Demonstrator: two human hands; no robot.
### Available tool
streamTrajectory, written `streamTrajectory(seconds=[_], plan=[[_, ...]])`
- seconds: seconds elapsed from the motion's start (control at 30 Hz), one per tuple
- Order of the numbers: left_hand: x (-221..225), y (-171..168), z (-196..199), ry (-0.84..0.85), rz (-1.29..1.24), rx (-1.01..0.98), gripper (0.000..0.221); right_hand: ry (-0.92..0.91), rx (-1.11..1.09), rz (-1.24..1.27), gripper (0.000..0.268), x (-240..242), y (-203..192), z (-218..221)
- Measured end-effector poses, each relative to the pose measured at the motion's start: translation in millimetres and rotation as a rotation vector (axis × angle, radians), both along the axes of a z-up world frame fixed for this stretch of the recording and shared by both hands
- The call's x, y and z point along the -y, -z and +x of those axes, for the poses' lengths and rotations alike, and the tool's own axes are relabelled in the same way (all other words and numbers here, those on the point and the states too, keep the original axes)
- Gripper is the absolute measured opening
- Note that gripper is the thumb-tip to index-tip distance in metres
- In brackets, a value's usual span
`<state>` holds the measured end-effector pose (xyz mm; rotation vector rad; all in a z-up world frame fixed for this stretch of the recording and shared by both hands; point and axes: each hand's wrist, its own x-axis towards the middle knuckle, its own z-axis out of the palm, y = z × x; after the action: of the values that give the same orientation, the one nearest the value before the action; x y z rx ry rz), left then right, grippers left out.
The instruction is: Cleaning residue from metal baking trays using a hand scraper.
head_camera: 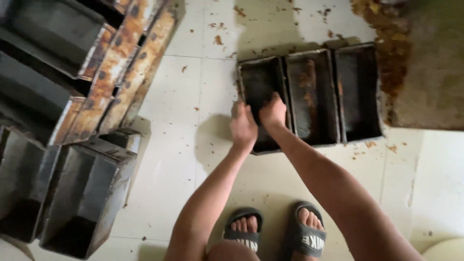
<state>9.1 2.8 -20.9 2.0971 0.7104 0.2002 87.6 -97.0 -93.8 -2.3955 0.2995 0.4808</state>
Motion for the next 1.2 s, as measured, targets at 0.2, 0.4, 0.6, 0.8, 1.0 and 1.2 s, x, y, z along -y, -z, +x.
streamTrajectory(seconds=[0.2,0.4,0.6,0.8,1.0,1.2], plan=[[-22.2,36.2,8.8,-0.012,0.177,0.018,0.031,-0.028,0.071,0.299,0.029,-24.5,-50.2,13.3],[-38.7,29.9,17.2,-0.043,0.112,0.1,0.033,-0.165,0.581,0.116,0.004,9.1,-150.2,3.7],[-102.1,27.3,-9.6,-0.018,0.275,-0.225,0.034,-0.103,0.497,-0.234,0.012,97.1,-163.0,-2.9],[-69.5,-65.4,-3.5,0.048,0.613,0.536,0.053,0.509,0.369,0.463,0.011,63.3,-187.6,-50.2],[-95.8,-37.5,-29.9,0.147,0.366,-0.372,0.083,0.602,0.481,0.622,0.011,129.0,-148.1,-42.6],[-64.8,-10.9,-15.1,0.132,0.378,0.234,0.052,-0.001,0.105,0.544,0.042,50.5,-139.2,-86.3]])
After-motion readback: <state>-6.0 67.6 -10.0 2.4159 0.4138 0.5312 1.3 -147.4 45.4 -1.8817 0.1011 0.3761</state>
